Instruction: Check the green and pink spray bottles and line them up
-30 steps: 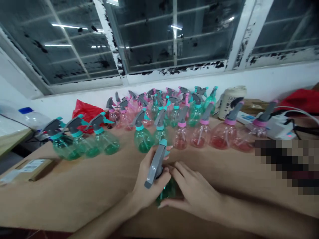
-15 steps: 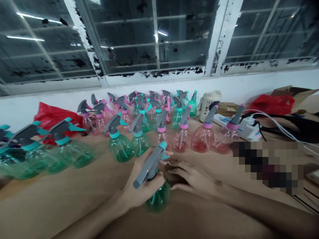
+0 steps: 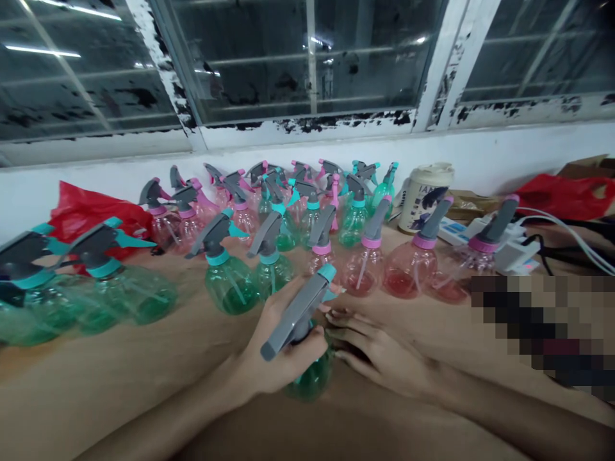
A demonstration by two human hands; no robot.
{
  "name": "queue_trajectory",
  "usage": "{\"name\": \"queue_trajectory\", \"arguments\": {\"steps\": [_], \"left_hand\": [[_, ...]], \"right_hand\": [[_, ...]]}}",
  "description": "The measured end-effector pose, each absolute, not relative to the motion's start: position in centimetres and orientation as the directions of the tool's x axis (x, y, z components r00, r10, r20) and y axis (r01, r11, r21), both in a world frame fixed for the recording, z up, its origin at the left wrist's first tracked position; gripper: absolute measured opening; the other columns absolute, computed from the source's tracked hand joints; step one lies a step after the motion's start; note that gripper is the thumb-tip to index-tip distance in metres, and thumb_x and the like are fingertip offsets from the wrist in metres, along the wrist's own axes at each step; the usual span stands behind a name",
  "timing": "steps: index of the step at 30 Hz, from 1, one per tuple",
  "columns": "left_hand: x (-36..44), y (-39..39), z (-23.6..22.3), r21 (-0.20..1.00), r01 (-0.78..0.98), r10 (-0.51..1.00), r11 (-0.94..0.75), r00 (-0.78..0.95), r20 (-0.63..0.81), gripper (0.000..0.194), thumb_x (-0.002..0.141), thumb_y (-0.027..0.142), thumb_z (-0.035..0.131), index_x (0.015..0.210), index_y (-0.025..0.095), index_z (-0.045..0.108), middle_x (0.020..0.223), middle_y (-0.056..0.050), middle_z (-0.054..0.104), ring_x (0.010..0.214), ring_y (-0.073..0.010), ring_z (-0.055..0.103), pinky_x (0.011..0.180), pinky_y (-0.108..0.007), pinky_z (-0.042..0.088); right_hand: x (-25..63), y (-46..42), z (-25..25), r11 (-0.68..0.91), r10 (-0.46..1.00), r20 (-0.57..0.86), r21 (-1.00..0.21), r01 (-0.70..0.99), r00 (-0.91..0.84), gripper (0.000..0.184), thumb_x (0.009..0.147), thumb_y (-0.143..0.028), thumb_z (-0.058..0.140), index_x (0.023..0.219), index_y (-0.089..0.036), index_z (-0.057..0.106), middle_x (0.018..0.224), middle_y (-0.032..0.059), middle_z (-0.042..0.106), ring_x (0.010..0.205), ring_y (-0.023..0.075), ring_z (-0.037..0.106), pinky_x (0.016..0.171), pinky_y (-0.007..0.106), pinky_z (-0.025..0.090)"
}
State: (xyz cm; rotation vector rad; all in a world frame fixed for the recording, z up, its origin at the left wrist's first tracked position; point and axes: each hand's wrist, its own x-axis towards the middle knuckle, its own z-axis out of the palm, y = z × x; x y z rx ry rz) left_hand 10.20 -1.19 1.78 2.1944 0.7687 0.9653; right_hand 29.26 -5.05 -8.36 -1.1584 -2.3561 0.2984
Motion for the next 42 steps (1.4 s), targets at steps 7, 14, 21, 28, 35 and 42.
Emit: {"name": "queue_trajectory", "arguments": {"steps": [7, 14, 21, 28, 35, 42], "left_hand": [[10.2, -1.2, 2.0, 0.74, 0.286, 0.717, -0.608, 0.598, 0.358, 0.025, 0.066, 0.017, 0.047, 0.089, 0.027, 0.052, 0.078, 0.0, 0.056, 0.056, -0.0167, 0.051, 0.055, -0.031, 0.048], [9.6, -0.8, 2.1, 0.755, 0.282, 0.734, -0.591, 0.576, 0.36, 0.033, 0.064, 0.016, 0.047, 0.093, 0.028, 0.056, 0.082, -0.001, 0.06, 0.066, -0.0194, 0.057, 0.066, -0.034, 0.05], [9.2, -0.7, 2.1, 0.759, 0.312, 0.757, -0.572, 0.557, 0.342, 0.021, 0.065, 0.019, 0.049, 0.083, 0.026, 0.054, 0.077, 0.0, 0.059, 0.063, -0.0197, 0.057, 0.061, -0.034, 0.05], [9.2, -0.8, 2.1, 0.765, 0.309, 0.75, -0.565, 0.579, 0.32, 0.02, 0.07, 0.025, 0.049, 0.088, 0.027, 0.056, 0.08, -0.001, 0.06, 0.063, -0.0191, 0.055, 0.065, -0.035, 0.052], [9.1, -0.9, 2.0, 0.757, 0.314, 0.755, -0.573, 0.561, 0.339, 0.014, 0.072, 0.023, 0.05, 0.084, 0.026, 0.055, 0.07, 0.001, 0.057, 0.06, -0.0182, 0.054, 0.061, -0.034, 0.052], [9.4, -0.7, 1.8, 0.737, 0.315, 0.745, -0.599, 0.558, 0.367, 0.031, 0.069, 0.017, 0.05, 0.096, 0.027, 0.059, 0.077, 0.0, 0.059, 0.062, -0.0187, 0.055, 0.063, -0.034, 0.05]], "right_hand": [[29.4, -5.0, -8.5, 0.635, 0.77, 0.371, -0.379, 0.673, -0.519, 0.035, 0.089, -0.026, 0.049, 0.123, -0.02, 0.053, 0.125, 0.0069, 0.058, 0.123, 0.0184, 0.045, 0.104, 0.041, 0.038], [29.6, -5.1, -8.8, 0.633, 0.773, 0.353, -0.371, 0.68, -0.527, 0.031, 0.09, -0.025, 0.047, 0.12, -0.02, 0.056, 0.125, 0.0059, 0.058, 0.123, 0.0193, 0.046, 0.103, 0.041, 0.04], [29.5, -5.2, -8.9, 0.634, 0.769, 0.371, -0.334, 0.698, -0.521, 0.034, 0.089, -0.025, 0.049, 0.122, -0.019, 0.054, 0.126, 0.0066, 0.058, 0.122, 0.0202, 0.047, 0.102, 0.042, 0.041], [29.2, -5.6, -8.7, 0.616, 0.776, 0.37, -0.271, 0.74, -0.511, 0.036, 0.089, -0.021, 0.048, 0.125, -0.02, 0.053, 0.125, 0.007, 0.058, 0.121, 0.0204, 0.048, 0.102, 0.043, 0.041], [29.2, -5.7, -8.8, 0.579, 0.798, 0.361, -0.237, 0.78, -0.482, 0.034, 0.089, -0.022, 0.047, 0.122, -0.019, 0.055, 0.124, 0.0057, 0.059, 0.122, 0.0202, 0.047, 0.103, 0.043, 0.04], [29.4, -5.6, -8.6, 0.576, 0.805, 0.353, -0.269, 0.772, -0.477, 0.032, 0.089, -0.022, 0.047, 0.12, -0.02, 0.057, 0.124, 0.0047, 0.06, 0.123, 0.0196, 0.046, 0.103, 0.042, 0.039]]}}
